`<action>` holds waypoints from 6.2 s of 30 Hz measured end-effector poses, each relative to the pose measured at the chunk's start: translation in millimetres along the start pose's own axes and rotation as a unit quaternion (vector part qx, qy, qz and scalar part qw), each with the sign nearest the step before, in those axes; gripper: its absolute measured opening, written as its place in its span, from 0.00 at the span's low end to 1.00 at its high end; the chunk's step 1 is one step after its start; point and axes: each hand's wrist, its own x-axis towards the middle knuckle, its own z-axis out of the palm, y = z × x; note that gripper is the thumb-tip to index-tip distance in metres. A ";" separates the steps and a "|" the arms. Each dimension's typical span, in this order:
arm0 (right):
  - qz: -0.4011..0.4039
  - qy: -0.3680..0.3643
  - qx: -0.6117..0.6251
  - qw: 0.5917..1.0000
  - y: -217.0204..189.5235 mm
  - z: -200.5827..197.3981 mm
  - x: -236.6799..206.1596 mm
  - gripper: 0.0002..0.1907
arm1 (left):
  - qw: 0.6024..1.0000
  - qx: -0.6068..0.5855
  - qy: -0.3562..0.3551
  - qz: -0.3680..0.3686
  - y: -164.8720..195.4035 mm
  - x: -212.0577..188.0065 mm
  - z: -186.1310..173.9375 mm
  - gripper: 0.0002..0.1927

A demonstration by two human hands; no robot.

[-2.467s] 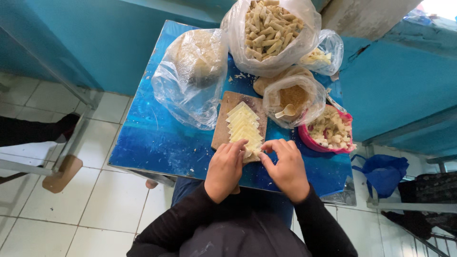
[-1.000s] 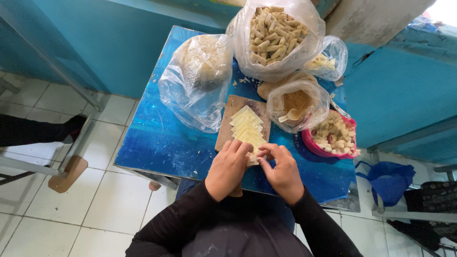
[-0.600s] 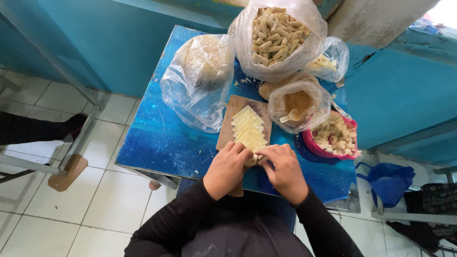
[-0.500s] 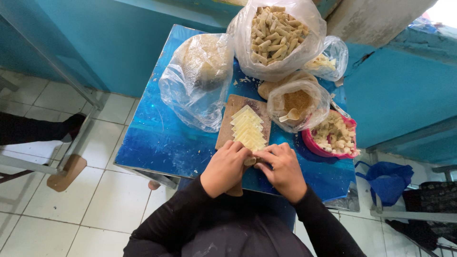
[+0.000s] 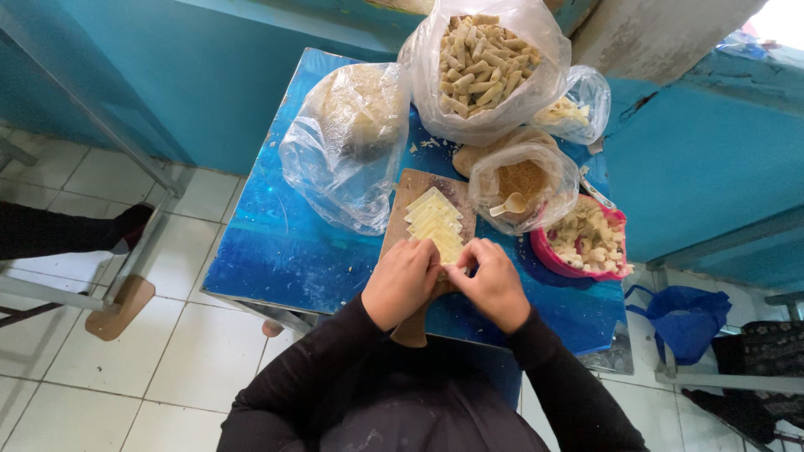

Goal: The person spoons brown filling from a plastic bag onto flattened dough pieces on a wooden board, folds the dough over the filling, and places the folded pastries into a pink bowl. They then take a dough ball, wrap it in plastic, and press it into a flat disc on the board.

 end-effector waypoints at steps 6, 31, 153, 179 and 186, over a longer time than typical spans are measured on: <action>-0.132 0.023 -0.018 0.991 -8.3 -2.9 -5.2 0.07 | 1.000 0.001 -0.004 0.031 -1.2 -4.1 -5.3 0.05; -0.148 -0.016 -0.046 0.988 -6.4 -6.8 2.6 0.05 | 0.994 0.013 -0.058 0.087 -8.4 4.5 -17.7 0.09; 0.140 0.174 0.229 0.947 144.9 -92.8 71.8 0.17 | 0.982 0.021 0.176 -0.058 24.1 -18.2 -5.3 0.06; 0.009 -0.067 0.227 0.972 27.1 -48.3 17.8 0.13 | 0.989 0.073 0.091 -0.086 18.4 -29.3 -4.5 0.07; -0.206 0.002 0.020 0.978 -11.8 -58.7 6.8 0.06 | 0.989 0.092 0.089 -0.081 18.5 -27.6 -1.4 0.06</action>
